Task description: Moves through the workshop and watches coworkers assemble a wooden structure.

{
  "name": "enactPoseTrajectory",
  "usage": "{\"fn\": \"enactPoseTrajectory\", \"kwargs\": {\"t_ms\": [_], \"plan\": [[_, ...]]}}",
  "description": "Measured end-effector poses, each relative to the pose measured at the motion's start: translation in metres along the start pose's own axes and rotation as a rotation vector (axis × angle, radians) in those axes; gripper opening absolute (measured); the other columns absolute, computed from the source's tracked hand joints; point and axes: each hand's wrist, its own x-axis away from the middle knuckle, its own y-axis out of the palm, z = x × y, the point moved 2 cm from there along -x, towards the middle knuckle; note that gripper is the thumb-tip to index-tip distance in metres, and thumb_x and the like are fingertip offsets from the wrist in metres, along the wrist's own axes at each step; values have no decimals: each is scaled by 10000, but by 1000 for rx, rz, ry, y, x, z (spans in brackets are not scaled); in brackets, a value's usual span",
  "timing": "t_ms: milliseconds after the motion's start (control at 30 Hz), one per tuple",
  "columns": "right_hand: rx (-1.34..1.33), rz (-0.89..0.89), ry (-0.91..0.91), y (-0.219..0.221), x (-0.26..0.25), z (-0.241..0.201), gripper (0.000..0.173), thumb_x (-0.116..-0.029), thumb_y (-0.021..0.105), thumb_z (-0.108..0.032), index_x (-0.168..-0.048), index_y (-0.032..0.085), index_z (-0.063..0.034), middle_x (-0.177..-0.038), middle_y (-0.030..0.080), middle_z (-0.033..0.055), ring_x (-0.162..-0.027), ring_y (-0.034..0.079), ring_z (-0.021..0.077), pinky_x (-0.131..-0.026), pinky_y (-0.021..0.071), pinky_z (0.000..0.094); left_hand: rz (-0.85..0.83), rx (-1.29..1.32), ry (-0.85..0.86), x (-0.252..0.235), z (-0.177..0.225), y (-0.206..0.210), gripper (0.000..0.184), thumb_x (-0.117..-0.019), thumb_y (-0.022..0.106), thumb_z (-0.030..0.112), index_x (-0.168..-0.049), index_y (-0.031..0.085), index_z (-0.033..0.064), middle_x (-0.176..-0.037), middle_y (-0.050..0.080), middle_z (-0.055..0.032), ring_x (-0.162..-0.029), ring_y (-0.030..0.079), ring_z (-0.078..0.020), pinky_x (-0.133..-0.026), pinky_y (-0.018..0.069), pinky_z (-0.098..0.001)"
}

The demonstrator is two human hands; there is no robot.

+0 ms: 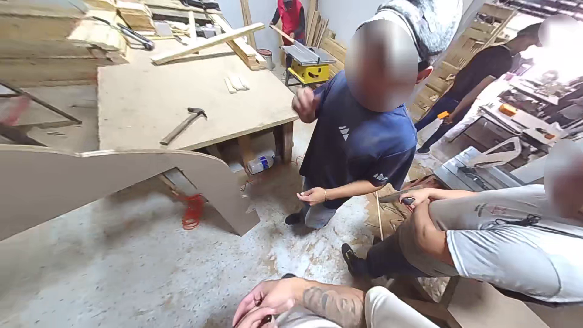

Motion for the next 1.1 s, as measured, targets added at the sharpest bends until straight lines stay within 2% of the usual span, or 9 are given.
{"fn": "enactPoseTrajectory", "kwargs": {"t_ms": [100, 233, 367, 500, 633, 733, 833, 933, 1100], "plan": [[-13, 18, 42, -5, 6, 3, 332, -959, 544, -31, -1277, 638, -41, -970, 708, 81, -689, 652, 129, -606, 577, 343, 24, 69, 48, -1, -3, 5, 248, -951, 672, 21, -1196, 705, 5, -1061, 759, -76, -890, 738, -185, -840, 633, -379], [-50, -8, 9, -3, 7, 3, 322, -929, 543, -5, -1228, 657, -38, -922, 709, 64, -653, 638, 112, -565, 553, 307, 84, 64, 15, 3, 11, 12, 261, -928, 687, -8, -1185, 693, -46, -1062, 751, -107, -881, 730, -193, -845, 630, -361], [-65, -55, 16, 1, 5, -1, 317, -944, 543, 6, -1238, 653, -32, -906, 708, 79, -617, 620, 124, -532, 539, 310, 107, 2, 44, 8, 8, 6, 269, -936, 754, 208, -1166, 748, 68, -966, 763, -118, -821, 740, -213, -794, 642, -346], [-21, -55, 48, 5, 0, 0, 272, -942, 551, 5, -1183, 669, -39, -832, 688, 56, -588, 603, 116, -519, 530, 306, 146, 18, 93, 12, 3, 3, 292, -937, 759, 268, -1169, 751, 92, -941, 759, -124, -797, 737, -213, -773, 640, -334], [3, -71, 47, 11, -3, 0, 288, -948, 541, 9, -1208, 652, -39, -903, 691, 56, -647, 615, 113, -565, 545, 311, 191, 11, 104, 19, 5, 1, 278, -949, 734, 206, -1185, 741, 61, -968, 761, -124, -811, 740, -214, -785, 642, -337], [20, -105, 67, 18, -8, -3, 314, -950, 520, -12, -1233, 647, -59, -892, 689, 48, -633, 615, 119, -538, 545, 323, 232, 6, 112, 26, 10, 0, 250, -948, 710, 125, -1176, 733, 26, -972, 760, -124, -825, 738, -211, -802, 640, -341], [11, -137, 86, 21, -14, -3, 282, -945, 554, -19, -1201, 664, -61, -879, 689, 50, -638, 628, 131, -521, 544, 329, 227, 31, 140, 28, 10, -3, 253, -971, 700, 155, -1172, 721, 2, -933, 751, -131, -810, 728, -211, -787, 636, -357], [12, -159, 80, 25, -16, 1, 292, -899, 568, -33, -1165, 679, -80, -887, 694, 28, -689, 635, 112, -570, 541, 314, 235, 47, 129, 34, 8, -4, 263, -980, 695, 162, -1173, 713, -16, -923, 749, -132, -805, 725, -210, -782, 634, -370], [6, -194, 75, 30, -23, 1, 297, -916, 578, -9, -1190, 676, -70, -902, 697, 57, -665, 635, 129, -540, 541, 317, 259, 64, 135, 40, 7, -8, 275, -983, 697, 159, -1170, 703, -41, -940, 741, -153, -812, 720, -221, -784, 632, -374]]}}
